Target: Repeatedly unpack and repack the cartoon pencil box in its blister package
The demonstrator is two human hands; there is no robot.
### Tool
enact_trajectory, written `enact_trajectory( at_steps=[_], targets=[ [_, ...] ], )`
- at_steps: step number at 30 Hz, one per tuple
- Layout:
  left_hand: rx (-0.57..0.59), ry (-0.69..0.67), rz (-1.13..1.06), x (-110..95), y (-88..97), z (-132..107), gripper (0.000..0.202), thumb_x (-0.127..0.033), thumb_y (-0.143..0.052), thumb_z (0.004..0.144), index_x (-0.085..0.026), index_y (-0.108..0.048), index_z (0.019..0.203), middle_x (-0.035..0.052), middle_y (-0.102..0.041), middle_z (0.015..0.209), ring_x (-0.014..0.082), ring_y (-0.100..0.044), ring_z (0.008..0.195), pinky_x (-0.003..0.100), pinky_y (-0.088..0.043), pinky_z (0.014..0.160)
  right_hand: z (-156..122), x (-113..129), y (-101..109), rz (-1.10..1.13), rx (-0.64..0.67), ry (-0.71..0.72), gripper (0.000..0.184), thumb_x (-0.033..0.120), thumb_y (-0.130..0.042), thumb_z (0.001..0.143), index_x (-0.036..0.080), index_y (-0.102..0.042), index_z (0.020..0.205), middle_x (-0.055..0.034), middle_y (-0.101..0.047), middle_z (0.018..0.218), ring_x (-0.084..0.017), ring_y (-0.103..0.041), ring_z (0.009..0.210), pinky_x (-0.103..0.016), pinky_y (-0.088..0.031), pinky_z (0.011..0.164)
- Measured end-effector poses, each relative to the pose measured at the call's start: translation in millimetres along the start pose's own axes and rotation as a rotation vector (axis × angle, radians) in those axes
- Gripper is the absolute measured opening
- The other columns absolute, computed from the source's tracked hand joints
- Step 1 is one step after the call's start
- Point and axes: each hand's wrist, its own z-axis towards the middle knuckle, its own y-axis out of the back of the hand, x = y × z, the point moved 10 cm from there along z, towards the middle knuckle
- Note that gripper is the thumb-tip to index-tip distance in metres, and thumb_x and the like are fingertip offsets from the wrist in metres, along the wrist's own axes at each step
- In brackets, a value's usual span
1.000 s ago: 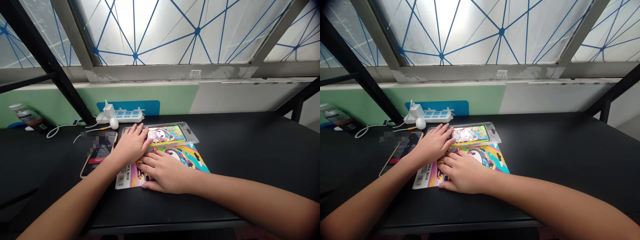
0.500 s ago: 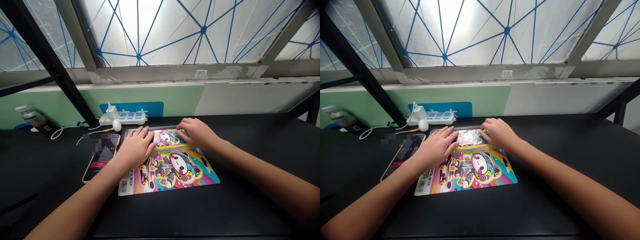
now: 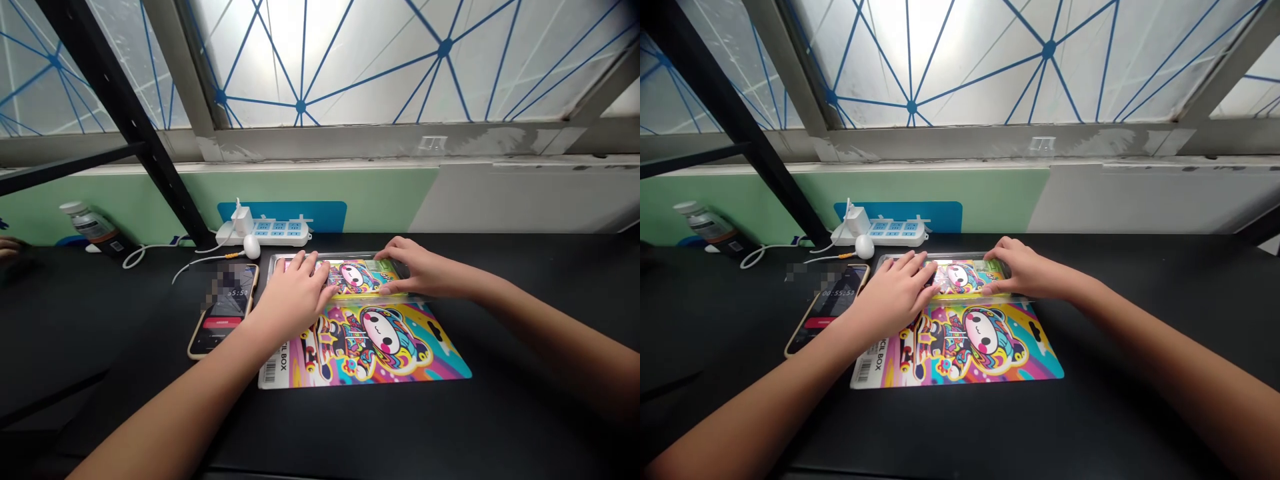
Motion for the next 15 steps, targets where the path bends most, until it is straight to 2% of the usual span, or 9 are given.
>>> enact_trajectory(
  at_steps=[4,8,11,15],
  targets=[
    [-0.027,-0.002,-0.009,-1,2.8,-2,0.051,-0.046,-0.032,0.108,-0.017,-0.051,0.146,0.0170,-0.048,0.156,0.0367,-0.041,0.146,0.058,-0.040,0.110,2,0,2,-0.029,-0.030,-0.024,0.065,0.074,-0.072,0.072,0.025,-0.067,0.113,-0.0132,-0.060,0.115,-0.035,-0.060,0.109,-0.054,-0.055,0.092],
    [-0.102,0.004,-0.017,-2,13.2,-5,0.051,-0.046,-0.038,0.107,-0.018,-0.047,0.149,0.0174,-0.050,0.155,0.0370,-0.043,0.143,0.065,-0.032,0.114,1,6,9,-0.123,-0.105,-0.020,0.067,0.077,-0.074,0.067,0.023,-0.064,0.106,-0.0154,-0.061,0.121,-0.038,-0.058,0.114,-0.059,-0.049,0.096],
    [-0.171,0.011,-0.051,-1,25.1,-8,0.052,-0.043,-0.045,0.105,-0.020,-0.044,0.151,0.0144,-0.053,0.153,0.0342,-0.046,0.140,0.066,-0.026,0.118,-4,9,12,-0.187,-0.184,-0.013,0.067,0.076,-0.074,0.067,0.024,-0.061,0.106,-0.0147,-0.065,0.125,-0.039,-0.059,0.115,-0.061,-0.046,0.098],
    [-0.210,0.052,-0.058,10,34.1,-10,0.056,-0.042,-0.052,0.102,-0.020,-0.042,0.152,0.0131,-0.062,0.141,0.0339,-0.055,0.129,0.065,-0.027,0.117,-13,12,13,-0.216,-0.281,-0.013,0.060,0.069,-0.077,0.071,0.028,-0.058,0.110,-0.0104,-0.070,0.122,-0.041,-0.059,0.121,-0.064,-0.041,0.106]
  ],
)
